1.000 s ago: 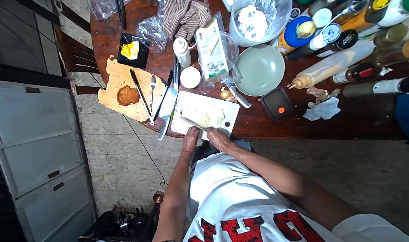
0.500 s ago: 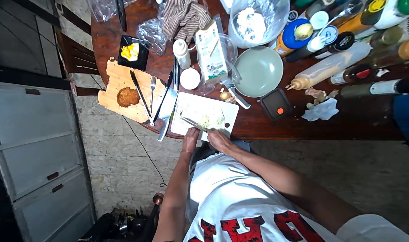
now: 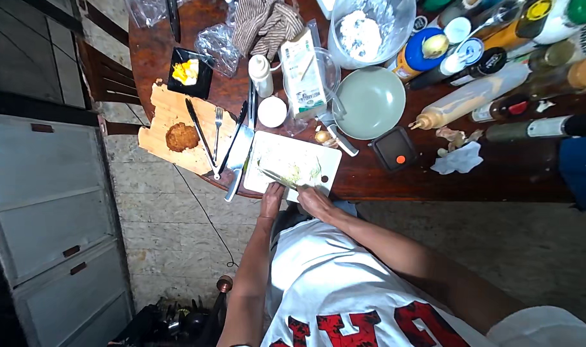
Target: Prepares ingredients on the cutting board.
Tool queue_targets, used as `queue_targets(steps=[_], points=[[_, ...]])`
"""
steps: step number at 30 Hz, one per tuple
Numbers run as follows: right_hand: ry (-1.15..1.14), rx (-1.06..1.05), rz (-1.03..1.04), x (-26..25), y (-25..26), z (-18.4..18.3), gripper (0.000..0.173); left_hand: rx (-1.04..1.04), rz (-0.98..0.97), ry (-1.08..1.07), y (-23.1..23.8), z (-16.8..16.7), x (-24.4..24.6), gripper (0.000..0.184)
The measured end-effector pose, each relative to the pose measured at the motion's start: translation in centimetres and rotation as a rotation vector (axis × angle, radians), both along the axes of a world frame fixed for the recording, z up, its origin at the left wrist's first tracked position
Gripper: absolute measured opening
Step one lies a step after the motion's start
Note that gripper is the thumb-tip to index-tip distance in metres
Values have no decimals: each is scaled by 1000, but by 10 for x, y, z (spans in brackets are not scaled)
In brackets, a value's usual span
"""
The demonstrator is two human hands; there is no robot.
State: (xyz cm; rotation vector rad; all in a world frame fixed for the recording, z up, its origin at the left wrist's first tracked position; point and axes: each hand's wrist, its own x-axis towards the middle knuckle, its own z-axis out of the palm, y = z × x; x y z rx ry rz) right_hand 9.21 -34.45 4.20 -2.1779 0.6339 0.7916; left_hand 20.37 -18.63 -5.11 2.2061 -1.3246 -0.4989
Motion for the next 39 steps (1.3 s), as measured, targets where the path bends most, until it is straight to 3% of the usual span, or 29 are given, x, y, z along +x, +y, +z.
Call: queue_targets(steps=[9,18,24,29,34,39], points=[[-60,35,-59,15,-5,-24,27,19,-49,-27,4,-2,-2,22],[1,-3,3,-4,0,7,33,14,-70,-64,4,1,1,17],[-34,-41,-12,7,5,-21,27,2,-53,-54,3,-1,0,16],[-21,-9,-6,4,3,-3,32,-4,-51,-70,3,-1,1,18],[-28,-29,1,6,2,-18,28,8,-50,-57,2,0,1,17],[-27,-8,-4,5,3,-1,32,9,-46,-59,2,0,1,20]])
